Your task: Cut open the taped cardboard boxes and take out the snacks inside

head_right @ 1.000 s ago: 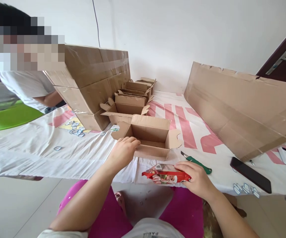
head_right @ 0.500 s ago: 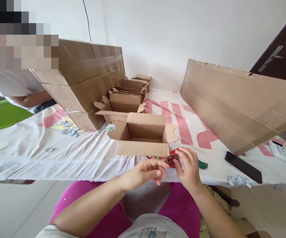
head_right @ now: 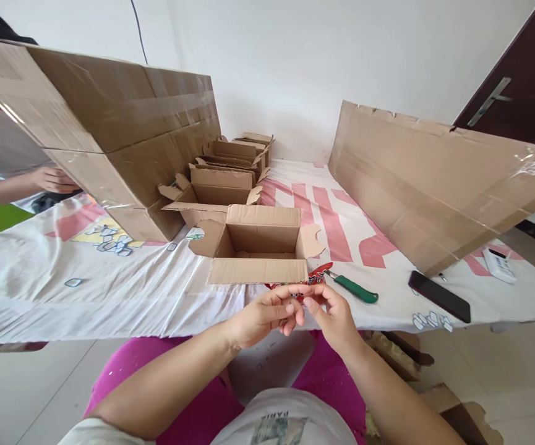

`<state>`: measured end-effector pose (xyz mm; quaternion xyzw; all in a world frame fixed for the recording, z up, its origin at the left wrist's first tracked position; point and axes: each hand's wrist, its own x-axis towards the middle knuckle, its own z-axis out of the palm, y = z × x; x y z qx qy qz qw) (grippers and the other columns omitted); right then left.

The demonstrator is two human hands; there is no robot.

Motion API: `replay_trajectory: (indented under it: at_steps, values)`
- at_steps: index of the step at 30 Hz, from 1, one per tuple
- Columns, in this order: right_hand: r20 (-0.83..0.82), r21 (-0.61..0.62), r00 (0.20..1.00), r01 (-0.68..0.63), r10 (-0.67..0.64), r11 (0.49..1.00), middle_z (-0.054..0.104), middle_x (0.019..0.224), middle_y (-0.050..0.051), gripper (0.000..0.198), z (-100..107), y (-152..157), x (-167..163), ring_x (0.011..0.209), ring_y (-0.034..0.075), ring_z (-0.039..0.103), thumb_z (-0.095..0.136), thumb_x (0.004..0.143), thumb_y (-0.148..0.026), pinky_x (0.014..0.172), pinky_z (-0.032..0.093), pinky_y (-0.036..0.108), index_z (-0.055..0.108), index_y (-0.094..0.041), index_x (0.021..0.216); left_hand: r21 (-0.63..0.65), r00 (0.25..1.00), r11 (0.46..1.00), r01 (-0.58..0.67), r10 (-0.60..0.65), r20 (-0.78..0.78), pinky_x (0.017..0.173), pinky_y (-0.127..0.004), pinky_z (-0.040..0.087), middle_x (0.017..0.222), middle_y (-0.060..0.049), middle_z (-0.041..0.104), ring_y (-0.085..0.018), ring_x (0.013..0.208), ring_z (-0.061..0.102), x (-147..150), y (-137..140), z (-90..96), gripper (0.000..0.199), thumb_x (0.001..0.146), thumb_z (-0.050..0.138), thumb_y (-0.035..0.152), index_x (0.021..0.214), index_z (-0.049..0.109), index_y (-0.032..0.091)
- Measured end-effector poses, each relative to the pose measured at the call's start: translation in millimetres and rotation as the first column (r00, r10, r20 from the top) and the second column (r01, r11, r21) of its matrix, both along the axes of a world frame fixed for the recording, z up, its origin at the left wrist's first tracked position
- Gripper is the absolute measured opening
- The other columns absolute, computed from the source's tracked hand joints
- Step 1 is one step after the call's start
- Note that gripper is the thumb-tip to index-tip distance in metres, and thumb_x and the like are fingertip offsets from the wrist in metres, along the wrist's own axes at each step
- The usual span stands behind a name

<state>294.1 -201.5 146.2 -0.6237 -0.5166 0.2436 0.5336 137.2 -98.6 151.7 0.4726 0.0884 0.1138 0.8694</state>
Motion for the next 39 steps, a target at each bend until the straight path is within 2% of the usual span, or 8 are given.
replay_trajectory:
  at_steps: [9,11,15,17,21,29,34,39]
  values:
    - [-0.137,0.024,0.989,0.058,-0.054,0.998,0.069,0.084,0.003,0.02,-19,1,1,0.081,0.019,0.064,0.061,0.088,-0.042,0.076,0.053,0.032,0.064,-0.022,0.089,0.302,0.997,0.952,0.056,-0.069,0.034,0.063,-0.025,0.047,0.084,-0.003,0.06,-0.011,0.07,0.054,1,-4,-6.4,0.068,0.083,0.064,0.025,0.146,0.039,0.024]
    - [-0.139,0.051,0.989,0.054,-0.047,0.997,0.067,0.084,0.002,0.018,-21,0,1,0.082,0.019,0.063,0.059,0.088,-0.04,0.076,0.053,0.033,0.062,-0.022,0.087,0.425,0.997,0.903,0.059,-0.074,0.017,0.064,-0.024,0.047,0.088,-0.003,0.06,-0.011,0.072,0.053,-1,-6,-5.3,0.07,0.085,0.059,0.021,0.149,0.033,0.027]
    - [-0.163,0.102,0.985,0.066,-0.048,0.993,0.062,0.079,0.0,0.013,-24,-1,0,0.076,0.018,0.058,0.056,0.088,-0.035,0.072,0.05,0.031,0.059,-0.024,0.084,0.723,0.998,0.689,0.058,-0.017,-0.064,0.061,-0.022,0.043,0.101,-0.003,0.062,-0.007,0.06,0.047,-6,-12,-2.1,0.078,0.084,0.055,0.015,0.152,0.022,0.033]
    - [-0.177,0.125,0.984,0.061,-0.038,0.99,0.06,0.078,0.0,0.011,-24,-2,0,0.076,0.017,0.056,0.055,0.088,-0.033,0.072,0.048,0.031,0.057,-0.024,0.084,0.788,0.997,0.614,0.045,0.017,-0.07,0.061,-0.022,0.043,0.105,-0.003,0.064,-0.007,0.058,0.046,-7,-14,-1.4,0.08,0.084,0.054,0.014,0.153,0.019,0.032]
    - [-0.121,0.173,0.993,0.027,-0.006,0.985,0.052,0.074,-0.001,0.016,-22,-5,0,0.074,0.017,0.05,0.056,0.088,-0.033,0.072,0.044,0.031,0.053,-0.023,0.076,0.782,0.994,0.621,-0.048,0.106,-0.023,0.061,-0.022,0.043,0.104,-0.004,0.065,-0.007,0.06,0.048,-7,-11,-1.5,0.083,0.085,0.052,0.015,0.155,0.009,0.026]
    - [-0.219,-0.021,0.959,0.18,-0.18,0.983,0.048,0.063,-0.003,0.022,-46,-32,22,0.06,0.014,0.042,0.059,0.085,-0.037,0.059,0.036,0.028,0.054,-0.022,0.07,0.83,0.988,0.552,-0.081,0.153,-0.005,0.066,-0.024,0.045,0.096,-0.004,0.065,-0.011,0.072,0.056,-16,-3,11.7,0.05,0.091,0.047,0.02,0.14,0.043,0.019]
    - [-0.345,-0.223,0.797,0.443,-0.496,0.868,0.044,0.051,-0.007,0.03,-80,-67,53,0.046,0.008,0.033,0.07,0.069,-0.045,0.044,0.025,0.023,0.053,-0.021,0.064,0.904,0.988,0.425,-0.052,0.156,-0.016,0.071,-0.026,0.047,0.093,-0.003,0.068,-0.014,0.079,0.061,-17,-3,18.3,0.035,0.092,0.047,0.021,0.126,0.055,0.019]
    - [-0.378,-0.298,0.663,0.573,-0.646,0.763,0.041,0.045,-0.009,0.036,-105,-87,84,0.037,0.006,0.029,0.072,0.061,-0.048,0.036,0.019,0.02,0.047,-0.022,0.059,0.963,0.993,0.263,-0.055,0.119,0.024,0.077,-0.03,0.051,0.097,-0.005,0.069,-0.016,0.082,0.064,-16,-4,14.0,0.034,0.094,0.048,0.024,0.127,0.054,0.019]
